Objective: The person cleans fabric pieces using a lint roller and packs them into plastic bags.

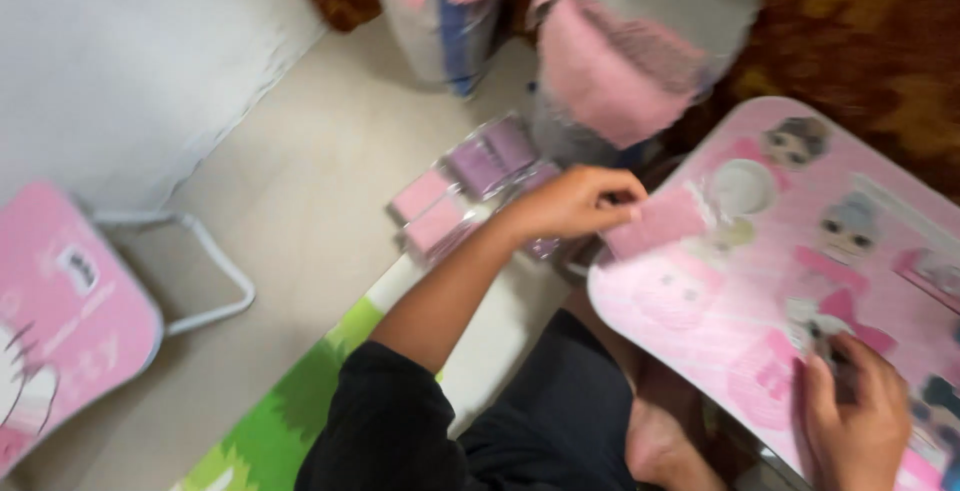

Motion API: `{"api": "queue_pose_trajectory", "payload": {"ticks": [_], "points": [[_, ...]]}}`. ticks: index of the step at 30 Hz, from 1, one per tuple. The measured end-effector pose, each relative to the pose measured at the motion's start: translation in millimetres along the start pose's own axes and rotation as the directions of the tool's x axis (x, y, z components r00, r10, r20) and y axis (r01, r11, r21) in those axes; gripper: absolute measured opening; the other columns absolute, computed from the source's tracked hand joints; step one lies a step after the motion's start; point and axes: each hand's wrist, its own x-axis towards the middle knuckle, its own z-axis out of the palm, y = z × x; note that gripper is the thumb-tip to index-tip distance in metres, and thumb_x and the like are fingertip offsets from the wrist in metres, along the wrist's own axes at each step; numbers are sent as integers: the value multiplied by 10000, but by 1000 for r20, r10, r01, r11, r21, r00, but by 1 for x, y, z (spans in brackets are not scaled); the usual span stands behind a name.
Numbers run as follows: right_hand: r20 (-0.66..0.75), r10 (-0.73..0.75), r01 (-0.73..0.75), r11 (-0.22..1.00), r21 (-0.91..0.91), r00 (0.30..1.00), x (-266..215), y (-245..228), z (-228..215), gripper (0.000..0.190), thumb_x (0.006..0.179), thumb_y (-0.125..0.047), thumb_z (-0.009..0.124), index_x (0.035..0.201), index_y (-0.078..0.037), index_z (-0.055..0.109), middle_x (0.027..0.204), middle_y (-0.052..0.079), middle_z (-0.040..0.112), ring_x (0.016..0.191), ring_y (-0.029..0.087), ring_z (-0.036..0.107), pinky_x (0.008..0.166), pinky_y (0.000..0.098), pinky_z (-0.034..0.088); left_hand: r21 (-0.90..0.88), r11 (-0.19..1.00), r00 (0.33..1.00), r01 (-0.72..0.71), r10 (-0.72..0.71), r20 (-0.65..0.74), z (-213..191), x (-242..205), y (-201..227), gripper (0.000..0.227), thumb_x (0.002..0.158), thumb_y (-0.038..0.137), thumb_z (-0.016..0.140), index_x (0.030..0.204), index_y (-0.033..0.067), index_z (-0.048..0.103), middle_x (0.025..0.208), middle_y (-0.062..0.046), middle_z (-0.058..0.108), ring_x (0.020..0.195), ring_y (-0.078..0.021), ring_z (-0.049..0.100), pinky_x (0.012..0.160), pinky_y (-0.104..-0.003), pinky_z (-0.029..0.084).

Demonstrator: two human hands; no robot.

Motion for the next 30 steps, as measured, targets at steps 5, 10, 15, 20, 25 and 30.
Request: {"api": "queue_pose_trajectory", "payload": {"ticks": [5,10,15,20,25,30], "points": [[-22,-33,36,985,166,999,-19,42,35,401,1084,157,777,1457,253,663,1265,364,684,1058,447,645,988,473,526,28,987,964,161,-151,-220,-77,-84,-41,259,924,179,664,1148,55,708,1066,-74,768,910,-167,734,826,-288,597],[28,93,-95,869,485,995,-34,80,71,436,1160,249,544,1583,317,460,1345,494,552,1162,546,565,1034,552,475,-12,923,858,384,-362,-365,-104,-154,-103,266,913,137,681,1152,24,714,1070,-96,743,915,-168,702,824,-275,560],[52,75,-91,784,614,996,-32,68,69,399,1218,215,387,1611,270,346,1427,485,460,1243,551,517,1128,554,444,-19,826,786,564,-543,-296,-83,-187,-176,288,943,214,665,1191,74,708,1069,-114,765,905,-196,725,801,-299,596],[54,99,-113,866,488,994,-28,50,57,405,1205,228,457,1600,307,407,1360,496,518,1149,549,557,1038,548,471,-53,753,709,656,-638,-300,-43,-189,-197,254,917,168,684,1156,92,723,1009,-48,782,820,-149,706,729,-279,546],[-14,45,-38,936,349,999,-30,63,56,397,1148,270,597,1539,309,538,1341,458,601,1160,519,601,1087,540,503,122,699,678,704,-612,-406,-24,-187,-201,207,919,171,682,1111,107,722,980,-22,796,826,-204,735,737,-335,553],[13,11,-14,945,326,1000,-26,62,53,414,1118,271,606,1517,348,530,1288,488,606,1097,537,614,1013,535,511,426,625,747,654,-443,-496,-19,-185,-200,208,903,139,681,1091,56,715,970,-107,764,860,-311,716,781,-430,552]]}}
